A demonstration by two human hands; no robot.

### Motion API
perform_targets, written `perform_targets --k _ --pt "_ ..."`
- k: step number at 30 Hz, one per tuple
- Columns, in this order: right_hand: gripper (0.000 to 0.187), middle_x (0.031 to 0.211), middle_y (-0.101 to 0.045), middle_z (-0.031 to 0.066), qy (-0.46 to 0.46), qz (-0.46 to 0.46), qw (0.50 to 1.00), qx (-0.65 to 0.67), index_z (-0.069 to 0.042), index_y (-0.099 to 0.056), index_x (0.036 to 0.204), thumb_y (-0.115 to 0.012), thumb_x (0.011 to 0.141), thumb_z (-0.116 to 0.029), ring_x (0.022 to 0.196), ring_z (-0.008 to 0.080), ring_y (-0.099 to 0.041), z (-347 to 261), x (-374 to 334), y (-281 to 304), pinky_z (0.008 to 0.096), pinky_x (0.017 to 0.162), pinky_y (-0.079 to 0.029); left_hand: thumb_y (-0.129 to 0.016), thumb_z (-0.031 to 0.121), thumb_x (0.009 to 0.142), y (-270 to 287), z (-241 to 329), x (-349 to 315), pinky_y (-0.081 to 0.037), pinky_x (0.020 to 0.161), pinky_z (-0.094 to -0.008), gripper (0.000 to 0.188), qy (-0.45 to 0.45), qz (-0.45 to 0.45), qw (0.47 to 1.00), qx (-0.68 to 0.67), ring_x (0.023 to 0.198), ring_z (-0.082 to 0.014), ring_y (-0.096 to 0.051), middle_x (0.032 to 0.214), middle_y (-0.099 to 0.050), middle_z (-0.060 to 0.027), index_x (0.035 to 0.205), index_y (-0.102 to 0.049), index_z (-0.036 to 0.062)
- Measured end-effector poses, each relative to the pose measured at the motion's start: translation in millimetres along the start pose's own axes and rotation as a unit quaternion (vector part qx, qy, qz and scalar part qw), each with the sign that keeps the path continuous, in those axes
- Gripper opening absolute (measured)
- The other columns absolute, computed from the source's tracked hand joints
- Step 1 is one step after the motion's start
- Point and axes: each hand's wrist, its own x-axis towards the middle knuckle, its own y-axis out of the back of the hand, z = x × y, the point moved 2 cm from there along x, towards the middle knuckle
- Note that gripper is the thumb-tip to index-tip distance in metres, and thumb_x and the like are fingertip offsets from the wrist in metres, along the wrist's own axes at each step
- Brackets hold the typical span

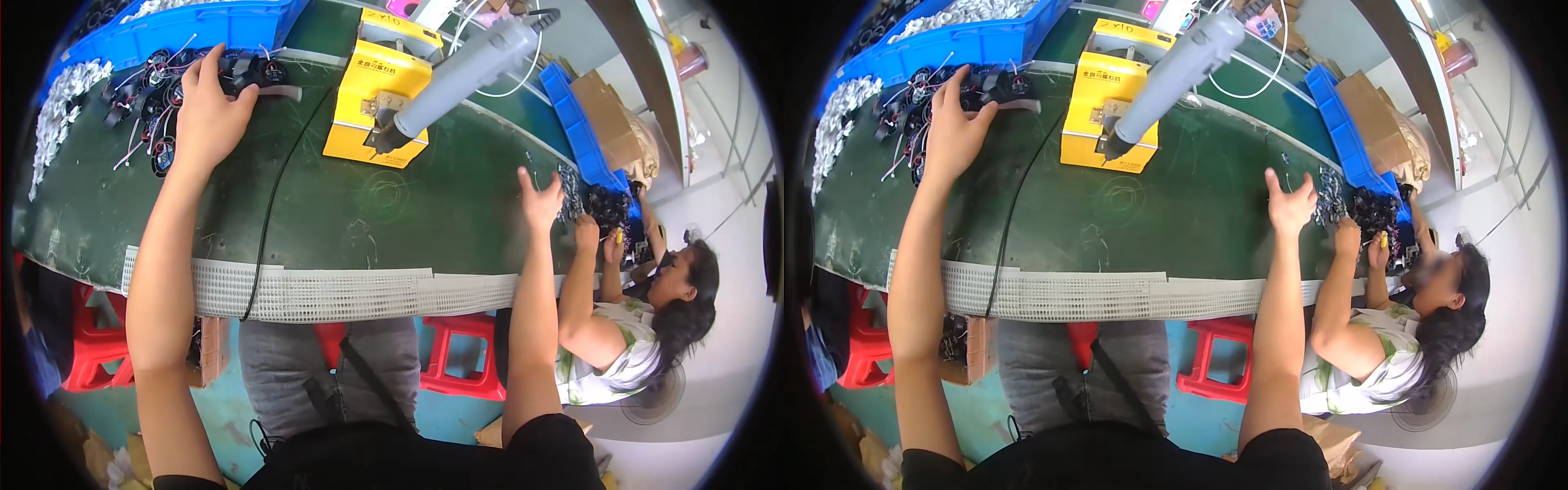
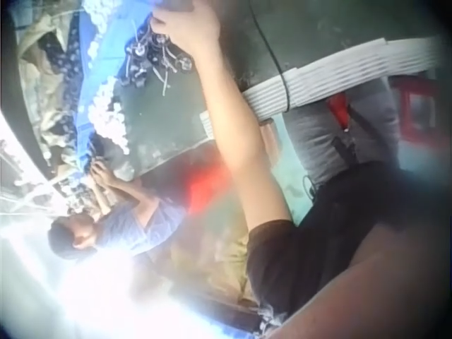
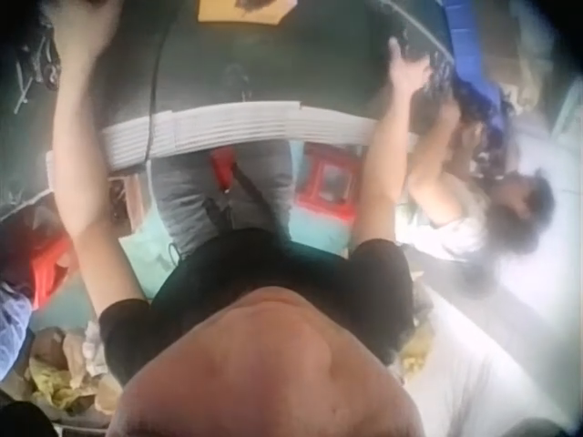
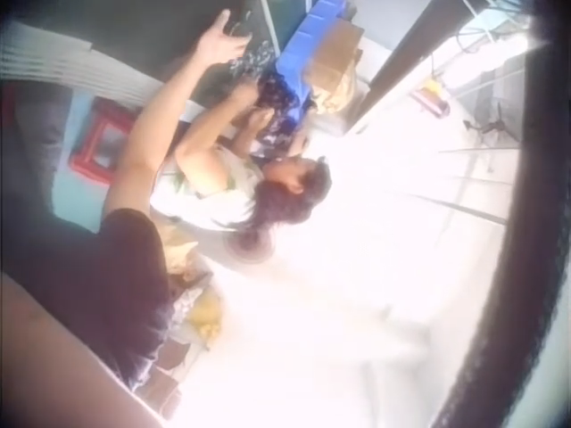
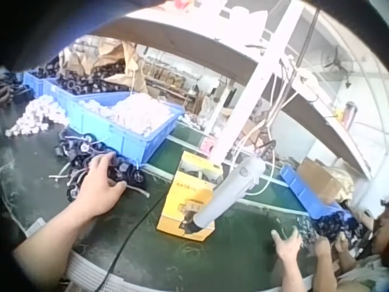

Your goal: The person assembles small electronic cooling fans by securing their plastic casings with screws using an electric screwdriver.

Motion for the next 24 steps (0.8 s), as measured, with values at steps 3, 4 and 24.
perform_targets --k 3,4,24 --pt "0.080 0.116 -0.066 0.0236 -0.031 -0.211 0.977 0.023 0.001 -0.058 0.127 -0.080 0.070 -0.052 0.110 0.0357 -0.063 28.4 5.1 -3.1 0.0435 0.097 -0.047 -0.070 0.020 0.084 7.6 25.4 -9.7 -0.054 0.076 -0.0342 0.057 -0.008 0.042 0.995 -0.092 0.084 -0.0201 -0.066 0.130 -0.049 -0.0144 0.136 -0.049 0.0100" --pt "0.071 0.102 -0.071 0.0198 0.012 -0.144 0.988 0.059 0.003 -0.063 0.119 -0.081 0.072 -0.047 0.099 0.0312 -0.068 21.7 -5.9 -0.6 0.0394 0.091 -0.051 -0.069 0.016 0.084 7.9 29.8 -12.1 -0.054 0.074 -0.0328 0.052 -0.034 0.030 0.991 -0.127 0.082 -0.0197 -0.066 0.128 -0.051 -0.0130 0.132 -0.052 0.0089" --pt "0.049 0.113 -0.056 0.0134 0.422 -0.146 0.746 0.493 -0.004 -0.062 0.119 -0.079 0.077 -0.024 0.098 0.0284 -0.062 -223.7 -129.2 42.1 0.0357 0.081 -0.052 -0.053 0.031 0.097 -8.3 67.9 -52.7 -0.055 0.089 -0.0430 0.059 0.120 -0.501 0.561 -0.648 0.111 -0.0295 -0.062 0.129 -0.056 -0.0191 0.143 -0.036 -0.0009"
